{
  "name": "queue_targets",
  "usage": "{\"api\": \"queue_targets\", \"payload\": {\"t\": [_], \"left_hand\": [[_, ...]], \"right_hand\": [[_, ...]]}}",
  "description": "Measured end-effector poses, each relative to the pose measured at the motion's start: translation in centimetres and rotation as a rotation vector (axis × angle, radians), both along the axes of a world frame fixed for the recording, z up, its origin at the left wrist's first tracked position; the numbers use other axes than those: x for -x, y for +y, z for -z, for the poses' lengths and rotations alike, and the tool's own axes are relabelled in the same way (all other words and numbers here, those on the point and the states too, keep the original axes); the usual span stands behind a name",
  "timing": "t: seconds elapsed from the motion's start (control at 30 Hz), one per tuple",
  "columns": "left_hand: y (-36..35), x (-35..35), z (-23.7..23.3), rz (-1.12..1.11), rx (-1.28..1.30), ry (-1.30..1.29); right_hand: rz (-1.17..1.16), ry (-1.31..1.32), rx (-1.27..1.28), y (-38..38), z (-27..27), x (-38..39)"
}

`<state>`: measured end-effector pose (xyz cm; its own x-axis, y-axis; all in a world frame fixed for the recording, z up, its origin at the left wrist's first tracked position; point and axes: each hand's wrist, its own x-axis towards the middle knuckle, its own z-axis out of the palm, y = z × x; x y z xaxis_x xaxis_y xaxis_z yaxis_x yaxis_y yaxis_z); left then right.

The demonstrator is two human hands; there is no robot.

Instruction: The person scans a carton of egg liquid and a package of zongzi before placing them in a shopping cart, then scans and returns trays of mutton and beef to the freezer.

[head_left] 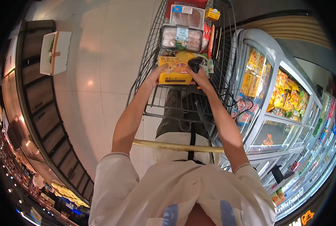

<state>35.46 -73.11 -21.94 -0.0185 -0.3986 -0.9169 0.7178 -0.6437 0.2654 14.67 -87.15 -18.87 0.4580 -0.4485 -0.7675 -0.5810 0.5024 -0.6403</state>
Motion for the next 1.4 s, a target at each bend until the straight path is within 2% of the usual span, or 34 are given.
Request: {"api": "queue_targets", "payload": {"t": [0.07,0.3,0.5,0.6,0.67,0.77,0.8,0.93,1.03,1.07,1.13,1.17,1.27,1.37,1.4], "left_hand": [[0.0,-1.1,2.7,0.000,-0.015,-0.005],[-0.5,-2.7,4.2,0.010,-0.088,-0.122],[-0.4,-2.8,4.6,0.025,0.020,-0.086],[-0.7,-2.0,5.5,0.062,0.081,-0.028],[-2.1,-1.0,3.6,0.150,0.044,-0.064],[-4.1,1.3,3.1,0.238,0.120,-0.064],[-4.6,2.3,4.2,0.237,0.150,-0.050],[-7.8,5.9,4.4,0.267,0.287,-0.061],[-9.4,9.0,5.8,0.320,0.332,-0.220],[-9.6,10.2,6.0,0.268,0.429,-0.294],[-9.6,11.5,10.0,0.440,0.435,-0.539],[-9.6,12.2,11.6,0.524,0.439,-0.663],[-9.4,12.7,12.1,0.563,0.463,-0.630],[-8.9,12.9,10.5,0.529,0.425,-0.646],[-8.8,12.8,9.7,0.559,0.373,-0.704]], "right_hand": [[0.052,-0.010,-0.020,0.1,0.8,-0.5],[0.074,-0.002,-0.001,1.5,3.7,-1.3],[0.150,0.023,0.048,2.4,3.5,-1.1],[0.176,0.080,0.101,2.3,2.7,-0.5],[0.198,0.127,0.173,1.9,1.3,0.1],[0.273,0.247,0.200,1.3,0.9,2.1],[0.311,0.246,0.261,1.3,2.0,3.1],[0.398,0.394,0.185,-0.4,0.7,4.7],[0.431,0.422,0.223,-1.0,0.1,5.8],[0.372,0.458,0.297,-0.8,1.0,6.5],[0.255,0.530,0.445,-0.2,3.8,8.2],[0.255,0.530,0.460,-0.2,3.2,8.2],[0.296,0.513,0.534,-0.1,1.5,7.6],[0.470,0.289,0.398,-0.4,-1.2,7.8],[0.544,0.206,0.305,-0.6,-4.0,7.5]]}}
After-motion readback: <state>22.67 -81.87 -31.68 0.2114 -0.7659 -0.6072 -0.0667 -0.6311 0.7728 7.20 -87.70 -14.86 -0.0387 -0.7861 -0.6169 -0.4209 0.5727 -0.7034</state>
